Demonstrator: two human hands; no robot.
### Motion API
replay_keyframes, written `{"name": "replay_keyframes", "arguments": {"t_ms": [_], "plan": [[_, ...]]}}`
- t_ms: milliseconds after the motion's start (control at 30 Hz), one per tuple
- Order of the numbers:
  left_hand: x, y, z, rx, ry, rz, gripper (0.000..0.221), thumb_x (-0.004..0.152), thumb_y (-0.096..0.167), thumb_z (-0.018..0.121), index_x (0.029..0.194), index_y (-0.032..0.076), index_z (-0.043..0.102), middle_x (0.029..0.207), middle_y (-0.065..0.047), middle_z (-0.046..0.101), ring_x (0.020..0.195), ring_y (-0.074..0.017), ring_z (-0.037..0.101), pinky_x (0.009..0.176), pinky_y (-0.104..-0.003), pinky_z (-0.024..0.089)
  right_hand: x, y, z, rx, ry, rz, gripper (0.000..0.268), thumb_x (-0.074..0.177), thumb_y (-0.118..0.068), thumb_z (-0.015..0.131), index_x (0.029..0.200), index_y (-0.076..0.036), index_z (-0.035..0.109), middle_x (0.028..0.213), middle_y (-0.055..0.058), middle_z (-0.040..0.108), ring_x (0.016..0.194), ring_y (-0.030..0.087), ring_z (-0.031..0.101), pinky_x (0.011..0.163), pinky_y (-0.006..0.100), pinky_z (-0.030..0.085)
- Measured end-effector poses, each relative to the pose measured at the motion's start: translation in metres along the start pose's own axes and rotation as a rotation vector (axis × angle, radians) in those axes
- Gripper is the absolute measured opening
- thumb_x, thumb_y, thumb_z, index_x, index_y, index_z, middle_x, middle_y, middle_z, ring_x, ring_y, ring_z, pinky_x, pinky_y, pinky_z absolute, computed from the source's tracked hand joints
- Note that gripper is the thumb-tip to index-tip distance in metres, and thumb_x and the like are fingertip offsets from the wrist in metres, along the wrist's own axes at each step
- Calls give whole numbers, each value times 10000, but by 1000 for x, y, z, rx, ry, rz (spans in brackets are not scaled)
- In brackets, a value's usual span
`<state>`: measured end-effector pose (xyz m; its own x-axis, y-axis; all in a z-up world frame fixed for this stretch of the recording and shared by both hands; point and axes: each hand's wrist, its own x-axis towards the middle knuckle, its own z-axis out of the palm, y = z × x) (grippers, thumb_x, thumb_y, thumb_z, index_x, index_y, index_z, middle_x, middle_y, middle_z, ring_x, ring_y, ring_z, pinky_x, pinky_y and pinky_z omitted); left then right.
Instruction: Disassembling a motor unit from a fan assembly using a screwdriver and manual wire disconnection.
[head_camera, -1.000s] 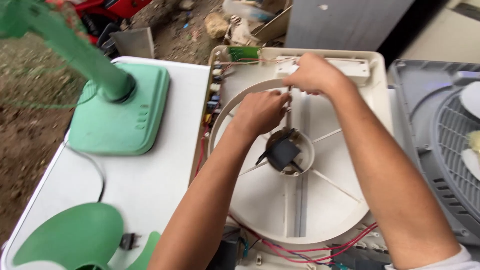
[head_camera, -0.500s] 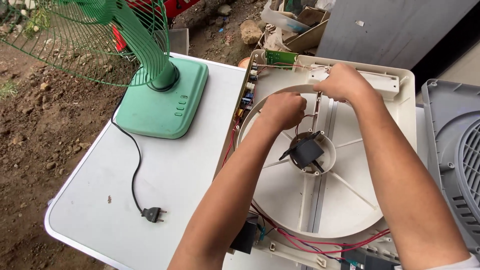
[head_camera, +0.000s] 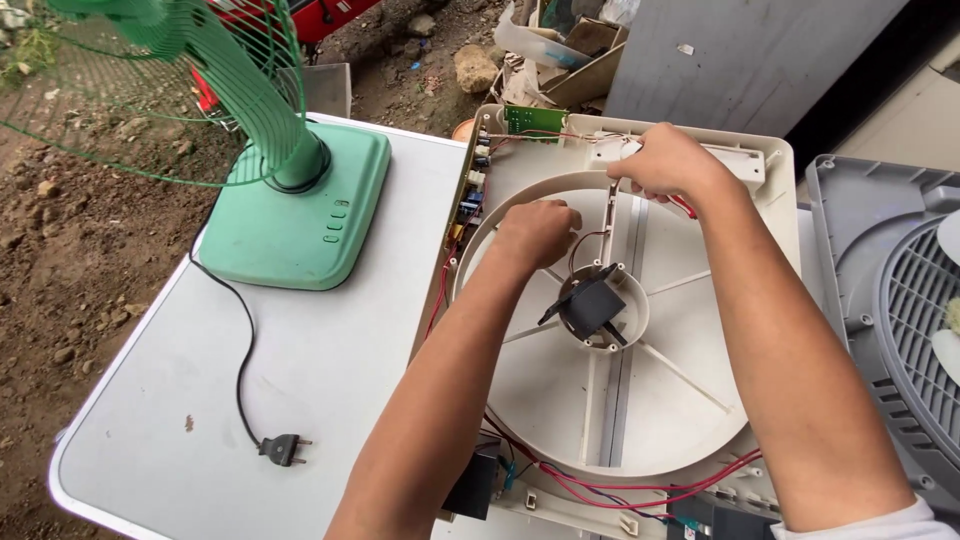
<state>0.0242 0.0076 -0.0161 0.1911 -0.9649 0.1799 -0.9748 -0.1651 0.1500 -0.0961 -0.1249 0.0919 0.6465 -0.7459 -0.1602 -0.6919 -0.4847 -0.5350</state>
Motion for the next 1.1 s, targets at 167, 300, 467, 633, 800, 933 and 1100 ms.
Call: {"name": "replay_keyframes", "arguments": {"t_ms": [167,300,467,633,800,933,1100], "plan": [[6,-3,2,-181,-22,-50,240,976,230,596,1140,139,746,1025,-82,764,905,-315,767,773,-461,628,13,22,-2,-34,62,-29,248,767,-223,752,688,-6,661,495,118,557,414,221,548,496,362,459],[12,4,-5,-379,5,-85,331,1049,325,450,1251,132,628,1111,-124,719,985,-388,739,840,-541,600,2,12,-4,-51,19,-41,254,773,-218,749,695,5,654,507,133,573,432,227,568,510,363,471],[12,14,-1,-416,-46,-36,324,1013,304,525,1305,165,536,1121,-116,690,1017,-409,716,868,-568,578,15,20,4,-41,27,-49,275,773,-230,779,649,-32,634,483,120,546,405,212,532,487,353,457],[11,16,8,-323,-13,20,281,995,312,537,1236,168,530,1175,-114,705,952,-394,677,625,-572,496,-15,-16,-8,-140,-106,117,351,847,-239,666,710,-65,394,574,95,441,518,242,365,502,396,278],[24,10,6,-164,54,101,340,1000,365,549,1313,238,591,1150,-96,699,942,-385,695,613,-583,525,-17,-25,-19,-161,-122,96,246,823,-214,635,748,-31,488,632,111,489,564,248,387,522,406,288],[22,16,5,-51,-32,73,313,1018,366,503,1284,208,552,1139,-80,671,979,-365,687,621,-574,538,-20,-25,-16,-178,-168,103,236,877,-226,611,956,-3,598,701,117,531,596,254,425,539,402,304],[25,16,12,67,9,96,270,1006,349,508,1253,263,577,1037,-93,720,871,-356,710,528,-527,527,-17,-22,-13,-240,-172,98,226,843,-239,605,807,-42,501,699,73,469,615,241,399,544,402,284]]}}
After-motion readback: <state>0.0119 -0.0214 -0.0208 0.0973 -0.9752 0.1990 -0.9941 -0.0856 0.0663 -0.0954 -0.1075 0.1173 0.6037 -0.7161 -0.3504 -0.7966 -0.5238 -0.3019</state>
